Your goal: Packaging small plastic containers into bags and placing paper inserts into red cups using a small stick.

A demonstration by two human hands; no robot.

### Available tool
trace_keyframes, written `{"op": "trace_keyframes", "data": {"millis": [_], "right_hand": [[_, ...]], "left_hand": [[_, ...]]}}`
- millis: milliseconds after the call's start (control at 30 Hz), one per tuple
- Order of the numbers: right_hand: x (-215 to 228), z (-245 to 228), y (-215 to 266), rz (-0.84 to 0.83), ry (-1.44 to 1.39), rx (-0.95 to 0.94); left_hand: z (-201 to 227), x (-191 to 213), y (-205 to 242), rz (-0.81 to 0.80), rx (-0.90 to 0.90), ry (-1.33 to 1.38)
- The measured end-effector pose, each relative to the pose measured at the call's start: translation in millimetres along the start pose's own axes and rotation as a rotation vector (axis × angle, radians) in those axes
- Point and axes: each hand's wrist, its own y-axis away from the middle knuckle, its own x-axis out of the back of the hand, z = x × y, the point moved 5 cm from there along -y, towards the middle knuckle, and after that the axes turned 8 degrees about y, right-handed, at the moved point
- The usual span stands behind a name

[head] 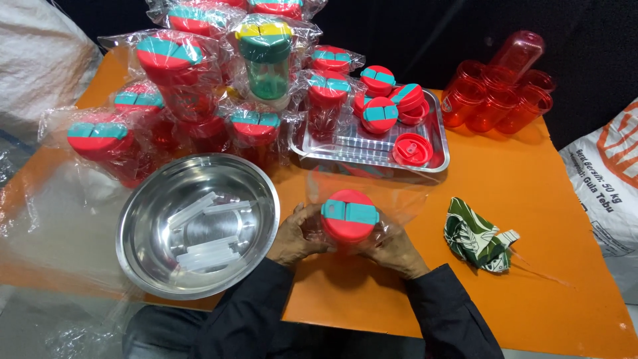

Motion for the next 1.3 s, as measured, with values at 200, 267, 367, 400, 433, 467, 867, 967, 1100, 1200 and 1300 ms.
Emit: {"op": "trace_keyframes", "data": {"millis": [200, 267, 367, 400, 433, 467, 867, 967, 1100, 1200, 1300], "right_hand": [[5.3, -33.1, -0.3, 0.027, 0.071, 0.112], [6.0, -39.6, -2.7, 0.026, 0.128, 0.12], [11.3, -55.9, -7.0, 0.024, 0.156, 0.14], [13.9, -62.6, -8.2, 0.023, 0.13, 0.149], [13.7, -36.2, -1.4, 0.024, 0.131, 0.148], [12.6, -12.4, 5.8, 0.001, -0.008, 0.196], [25.1, 1.2, 10.5, -0.02, -0.165, 0.185], [31.7, -11.6, 10.8, -0.02, -0.216, 0.163], [44.3, -35.4, 6.7, -0.02, -0.275, 0.16], [51.2, -45.7, -0.6, -0.07, -0.268, 0.183], [51.6, -60.5, -6.9, -0.09, -0.269, 0.18]], "left_hand": [[-31.4, 21.7, -0.3, 0.009, -0.077, -0.283], [-33.3, 21.7, 0.2, 0.015, -0.074, -0.269], [-21.2, 13.1, 2.5, 0.052, -0.056, -0.246], [-14.9, 9.4, 3.8, 0.081, -0.039, -0.236], [-7.4, 1.8, 4.2, 0.08, -0.039, -0.236], [-2.0, -5.3, 4.7, 0.081, 0.006, -0.183], [17.6, -18.7, 19.5, 0.111, -0.177, -0.241], [27.8, -32.5, 31.5, 0.187, -0.304, -0.313], [53.9, -56.7, 45.5, 0.245, -0.469, -0.223], [65.5, -63.5, 44.0, 0.299, -0.466, -0.235], [69.3, -59.9, 33.9, 0.332, -0.458, -0.268]]}}
